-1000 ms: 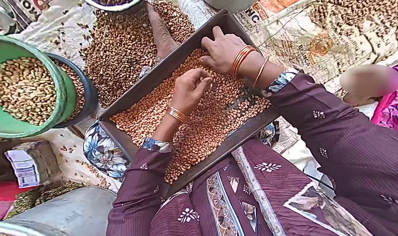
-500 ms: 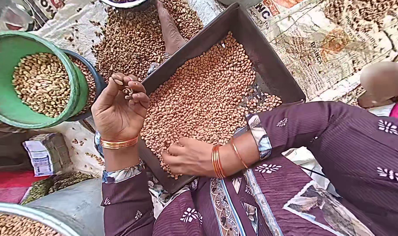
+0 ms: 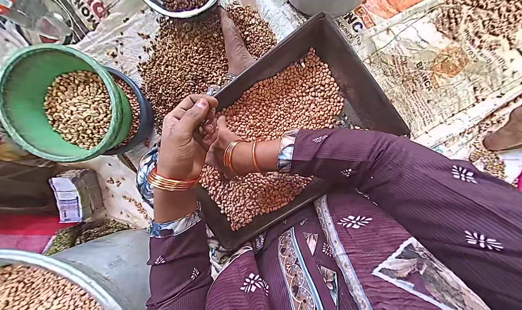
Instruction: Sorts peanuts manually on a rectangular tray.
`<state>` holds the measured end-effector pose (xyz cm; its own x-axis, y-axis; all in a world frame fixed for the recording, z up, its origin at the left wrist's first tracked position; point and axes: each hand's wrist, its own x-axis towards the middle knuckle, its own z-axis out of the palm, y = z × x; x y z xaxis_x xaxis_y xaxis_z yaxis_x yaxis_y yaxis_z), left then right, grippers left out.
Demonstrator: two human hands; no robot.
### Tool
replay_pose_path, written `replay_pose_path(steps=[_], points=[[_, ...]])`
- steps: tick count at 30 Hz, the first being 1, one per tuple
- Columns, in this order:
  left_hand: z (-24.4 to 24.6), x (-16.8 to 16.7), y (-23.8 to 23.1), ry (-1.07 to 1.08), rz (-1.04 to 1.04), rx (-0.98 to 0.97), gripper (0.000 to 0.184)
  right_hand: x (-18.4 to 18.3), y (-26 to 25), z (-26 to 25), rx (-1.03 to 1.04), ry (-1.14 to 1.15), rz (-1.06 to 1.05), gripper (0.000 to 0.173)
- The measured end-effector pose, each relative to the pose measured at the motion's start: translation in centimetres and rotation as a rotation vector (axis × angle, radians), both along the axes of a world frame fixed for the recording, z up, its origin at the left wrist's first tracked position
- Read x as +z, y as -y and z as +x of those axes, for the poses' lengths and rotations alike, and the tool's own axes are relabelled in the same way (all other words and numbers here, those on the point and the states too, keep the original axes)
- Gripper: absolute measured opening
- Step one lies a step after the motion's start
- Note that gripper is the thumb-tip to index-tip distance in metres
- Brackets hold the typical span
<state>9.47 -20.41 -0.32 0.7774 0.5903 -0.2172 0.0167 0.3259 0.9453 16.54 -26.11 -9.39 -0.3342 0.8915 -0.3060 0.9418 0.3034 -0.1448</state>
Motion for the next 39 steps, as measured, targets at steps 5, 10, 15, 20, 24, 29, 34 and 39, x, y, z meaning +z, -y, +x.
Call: replay_pose_path(steps=[5, 10, 15, 20, 24, 29, 34, 39], points=[[-2.4, -0.9, -1.2, -0.092, 0.263, 0.118, 0.022, 6.8, 1.8, 7.9, -0.229, 0.011, -0.265, 0.065], [-7.0, -3.5, -3.8, -0.484, 0.763, 0.181, 0.019, 7.1, 6.5, 14.2, -0.492, 0.096, -0.266, 0.066], [-8.8, -4.9, -3.5, -0.713, 1.115, -0.017, 0.020, 7.3, 10.2, 13.6, -0.714, 0.142, -0.304, 0.052], [-7.7, -5.2, -2.7, -0.729, 1.177, -0.097, 0.022, 7.7, 10.5, 7.1, -0.543, 0.009, -0.389, 0.054], [-5.7, -4.7, -2.3, -0.621, 1.171, -0.100, 0.022, 7.4, 9.4, 1.2, -0.297, -0.195, -0.422, 0.077], [-3.4, -3.7, -1.6, -0.563, 1.146, -0.139, 0.025, 5.9, 10.6, -0.9, 0.221, -0.346, -0.394, 0.052], [-3.5, -4.1, -1.7, -0.561, 1.048, -0.203, 0.025, 6.4, 14.2, 5.5, 0.128, -0.250, -0.230, 0.036], [-2.4, -5.4, -1.6, -0.543, 0.986, -0.223, 0.023, 8.1, 14.8, 13.0, -0.200, 0.021, -0.349, 0.038]])
